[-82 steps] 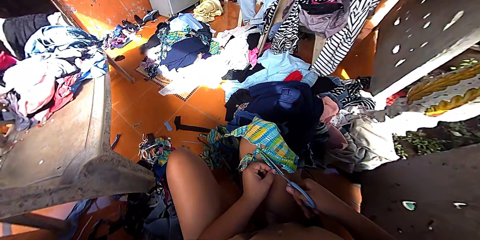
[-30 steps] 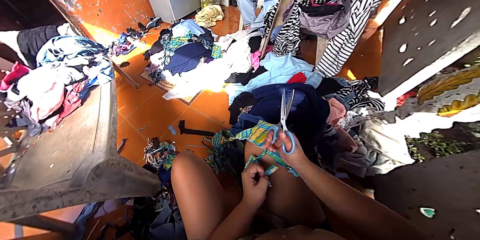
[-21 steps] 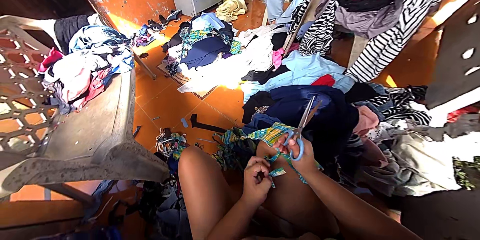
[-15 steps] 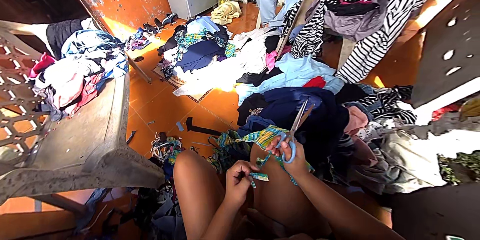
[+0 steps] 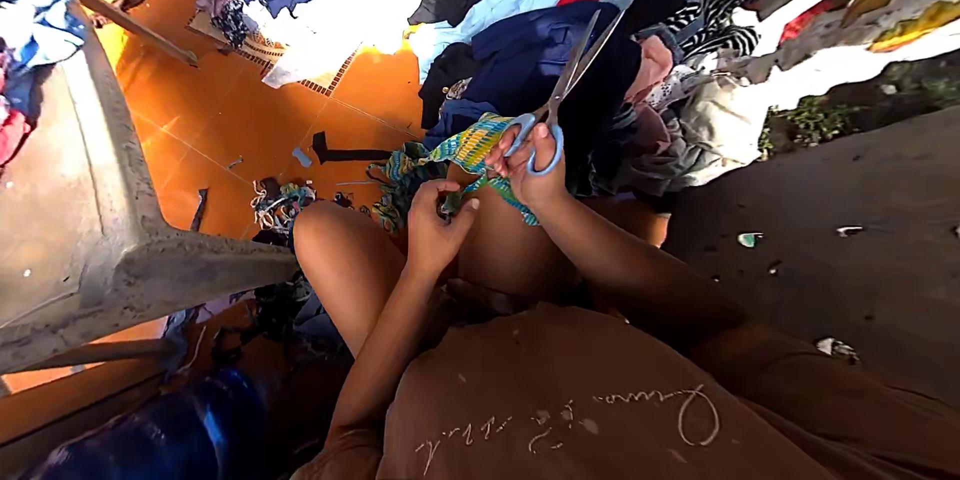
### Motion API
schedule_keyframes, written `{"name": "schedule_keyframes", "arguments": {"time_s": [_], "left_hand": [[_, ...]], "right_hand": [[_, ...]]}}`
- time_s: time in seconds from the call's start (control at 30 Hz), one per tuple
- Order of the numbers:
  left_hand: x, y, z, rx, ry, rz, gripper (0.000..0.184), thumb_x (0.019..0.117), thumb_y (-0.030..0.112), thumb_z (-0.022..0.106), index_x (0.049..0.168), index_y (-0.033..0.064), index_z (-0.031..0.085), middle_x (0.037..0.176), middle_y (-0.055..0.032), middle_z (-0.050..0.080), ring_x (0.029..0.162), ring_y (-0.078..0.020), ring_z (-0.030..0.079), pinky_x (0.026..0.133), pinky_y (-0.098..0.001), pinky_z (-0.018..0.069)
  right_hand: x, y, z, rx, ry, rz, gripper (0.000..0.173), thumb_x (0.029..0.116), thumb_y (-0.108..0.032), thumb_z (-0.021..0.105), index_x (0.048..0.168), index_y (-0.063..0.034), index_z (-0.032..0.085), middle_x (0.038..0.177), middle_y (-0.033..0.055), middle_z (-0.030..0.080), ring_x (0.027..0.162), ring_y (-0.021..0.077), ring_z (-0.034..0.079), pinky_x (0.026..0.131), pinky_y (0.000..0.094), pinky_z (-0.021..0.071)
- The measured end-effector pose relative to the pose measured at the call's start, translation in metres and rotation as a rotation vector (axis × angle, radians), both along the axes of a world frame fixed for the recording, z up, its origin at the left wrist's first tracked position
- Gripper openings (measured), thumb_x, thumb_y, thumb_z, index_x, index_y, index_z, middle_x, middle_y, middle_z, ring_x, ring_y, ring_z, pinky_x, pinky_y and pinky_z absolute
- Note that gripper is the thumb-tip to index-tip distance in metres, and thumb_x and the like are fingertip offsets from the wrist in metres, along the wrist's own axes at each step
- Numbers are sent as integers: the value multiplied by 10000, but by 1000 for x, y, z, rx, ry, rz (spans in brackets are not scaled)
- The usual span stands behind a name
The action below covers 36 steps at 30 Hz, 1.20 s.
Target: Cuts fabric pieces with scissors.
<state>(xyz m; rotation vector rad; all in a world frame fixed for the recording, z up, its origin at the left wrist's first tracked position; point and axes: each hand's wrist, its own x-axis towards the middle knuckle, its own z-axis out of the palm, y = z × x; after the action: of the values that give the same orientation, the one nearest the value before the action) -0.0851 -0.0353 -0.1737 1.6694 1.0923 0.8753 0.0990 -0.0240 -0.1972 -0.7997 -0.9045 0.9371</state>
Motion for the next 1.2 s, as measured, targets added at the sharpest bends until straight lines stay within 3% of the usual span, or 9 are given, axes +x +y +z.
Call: {"name": "schedule_keyframes", "arguments": {"time_s": [0.13, 0.23, 0.37, 0.6, 0.7, 0.8, 0.9, 1.0, 1.2], "left_hand": [[25, 6, -7, 26, 339, -93, 524, 909, 276, 769, 1285, -58, 620, 1307, -265, 611, 1234, -415, 584, 1062, -545, 464], [31, 9, -5, 134, 437, -128, 367, 996, 233, 638, 1162, -93, 663, 1065, -242, 704, 1064, -406, 664, 1031, -550, 460], [27, 8, 11, 10, 473, -194, 361, 1082, 175, 479, 1270, -87, 640, 1176, -264, 707, 1121, -410, 686, 1038, -535, 488], [14, 11, 13, -213, 155, -152, 235, 1032, 71, 522, 1162, -82, 644, 1047, -187, 682, 906, -182, 659, 847, -342, 531], [17, 10, 16, -554, -123, -90, 173, 1012, 17, 519, 1143, -82, 573, 1000, -104, 626, 795, -112, 667, 751, -279, 590], [22, 19, 24, -869, -357, -8, 280, 1118, 175, 379, 1103, -25, 575, 848, -76, 693, 689, -137, 698, 664, -284, 606], [29, 30, 29, -968, -318, 17, 329, 1127, 254, 408, 1074, -13, 594, 736, -66, 676, 548, -98, 638, 510, -217, 533], [32, 38, 28, -918, -202, 21, 237, 1093, 214, 510, 975, 28, 599, 567, 31, 498, 402, -15, 441, 393, -147, 380], [28, 33, 22, -938, -302, 68, 121, 1074, 105, 521, 973, 51, 560, 545, 55, 418, 385, -9, 381, 383, -141, 357]], "right_hand": [[-4, -2, 6, -35, 53, 16, 446, 1027, -606, 448, 927, -226, 658, 779, -86, 706, 610, 17, 643, 551, 165, 531], [-5, 2, 7, -50, 60, 6, 436, 996, -631, 490, 905, -241, 664, 748, -92, 701, 584, 10, 628, 545, 165, 518], [-6, 4, 6, -31, 85, 12, 430, 998, -601, 516, 895, -211, 666, 759, -67, 727, 606, 23, 658, 553, 165, 526], [-6, 6, 4, 34, 76, 47, 408, 981, -587, 553, 916, -203, 677, 781, -76, 734, 625, 8, 665, 551, 156, 523], [-8, 5, 4, 27, 65, 57, 409, 990, -582, 542, 917, -201, 674, 785, -74, 735, 626, 6, 660, 555, 155, 519], [-10, 4, 4, 25, 51, 65, 424, 992, -590, 532, 908, -197, 669, 773, -73, 731, 620, 5, 656, 558, 155, 519], [-11, 5, 8, 14, 53, 73, 425, 985, -594, 542, 904, -195, 665, 754, -76, 724, 607, 8, 654, 552, 162, 520], [-10, 9, 17, -7, 67, 85, 392, 1031, -524, 503, 901, -183, 645, 755, -74, 724, 599, 6, 647, 551, 159, 514], [-8, 5, 20, -43, 115, 111, 391, 1047, -487, 479, 890, -174, 653, 749, -46, 730, 603, 18, 661, 551, 157, 520]]}}
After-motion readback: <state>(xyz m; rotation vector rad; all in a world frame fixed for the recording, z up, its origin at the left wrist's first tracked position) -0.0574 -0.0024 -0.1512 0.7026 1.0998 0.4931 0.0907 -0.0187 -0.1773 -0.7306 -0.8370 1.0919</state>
